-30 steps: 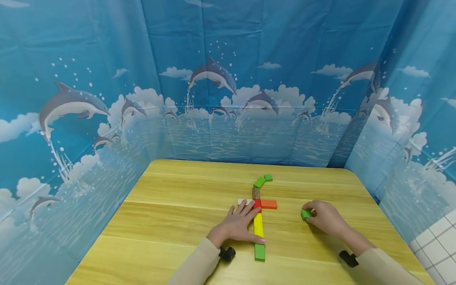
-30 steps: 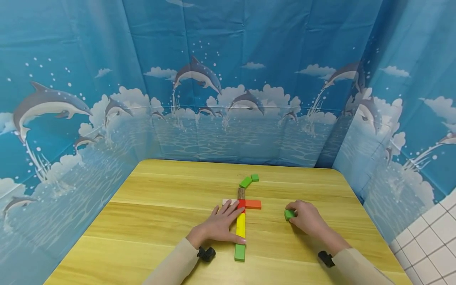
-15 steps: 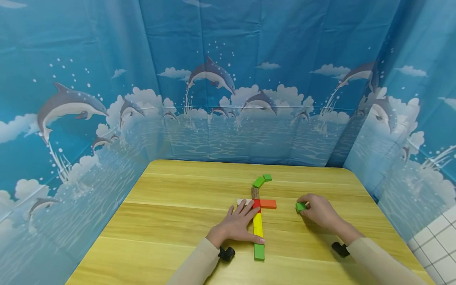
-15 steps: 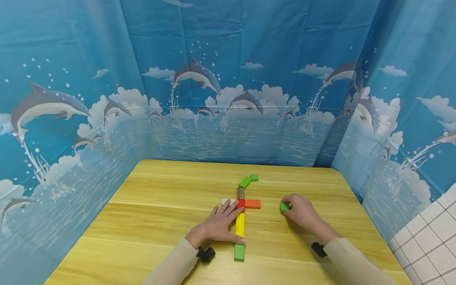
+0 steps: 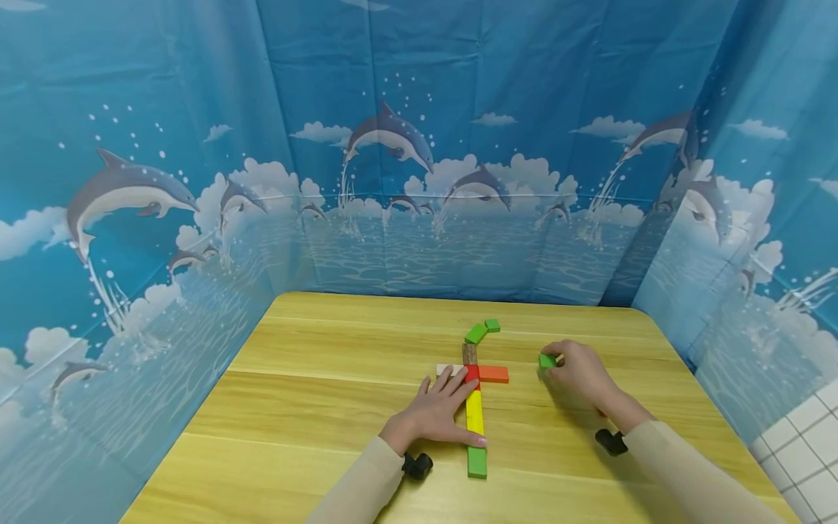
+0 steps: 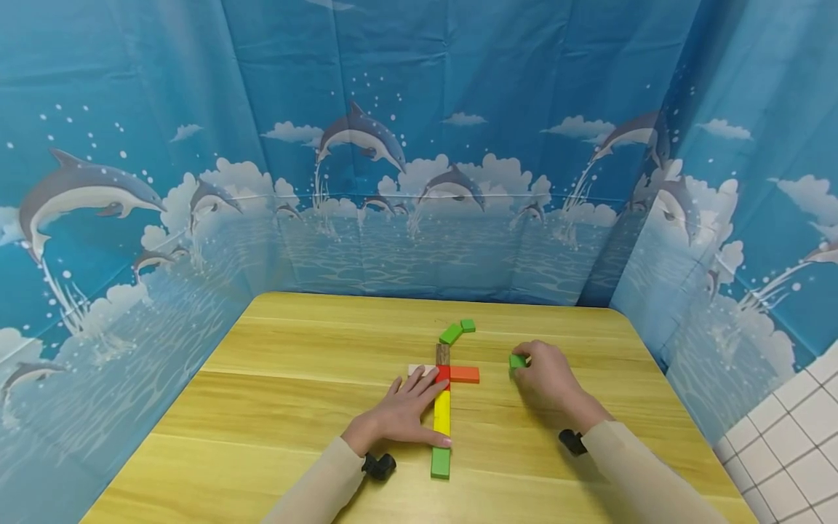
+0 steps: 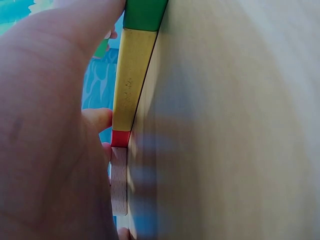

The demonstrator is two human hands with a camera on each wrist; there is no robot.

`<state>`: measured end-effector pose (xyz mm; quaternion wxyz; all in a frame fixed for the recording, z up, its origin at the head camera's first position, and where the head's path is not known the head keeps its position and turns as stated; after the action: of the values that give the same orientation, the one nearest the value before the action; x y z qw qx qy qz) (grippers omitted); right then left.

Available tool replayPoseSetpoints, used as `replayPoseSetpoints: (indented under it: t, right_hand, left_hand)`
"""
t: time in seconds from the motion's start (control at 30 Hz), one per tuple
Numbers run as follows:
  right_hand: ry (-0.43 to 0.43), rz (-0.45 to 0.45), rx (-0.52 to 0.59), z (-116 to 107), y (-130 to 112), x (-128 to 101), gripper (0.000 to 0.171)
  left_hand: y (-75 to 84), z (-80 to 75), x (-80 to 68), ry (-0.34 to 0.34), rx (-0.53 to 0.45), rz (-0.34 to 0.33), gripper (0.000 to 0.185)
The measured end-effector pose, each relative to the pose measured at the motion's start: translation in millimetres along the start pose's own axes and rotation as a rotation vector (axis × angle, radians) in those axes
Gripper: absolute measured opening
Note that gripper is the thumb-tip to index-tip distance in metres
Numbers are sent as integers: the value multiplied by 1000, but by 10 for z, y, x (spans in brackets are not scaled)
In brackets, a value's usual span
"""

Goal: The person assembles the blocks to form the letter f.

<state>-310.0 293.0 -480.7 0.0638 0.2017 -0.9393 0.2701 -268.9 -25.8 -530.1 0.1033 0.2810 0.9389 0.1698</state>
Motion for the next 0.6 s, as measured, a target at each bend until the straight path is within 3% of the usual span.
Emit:
replayPoseSetpoints:
  t: [0.6]
  right_hand:
    - [8,42,16,34,29,384,37]
  left_hand:
    - [-19,4,18,-2,-5,4,108]
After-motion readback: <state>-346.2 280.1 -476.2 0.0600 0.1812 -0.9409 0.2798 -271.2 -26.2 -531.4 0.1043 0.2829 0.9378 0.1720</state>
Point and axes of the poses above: each hand's wrist, its own x-axis towards the middle knuckle, its own z-axis out of the palm, y = z × x, the point moved 1 cm from there along x, towards the middle knuckle, and after that the axes turned 6 degrees about -z, right-handed, at the moved point
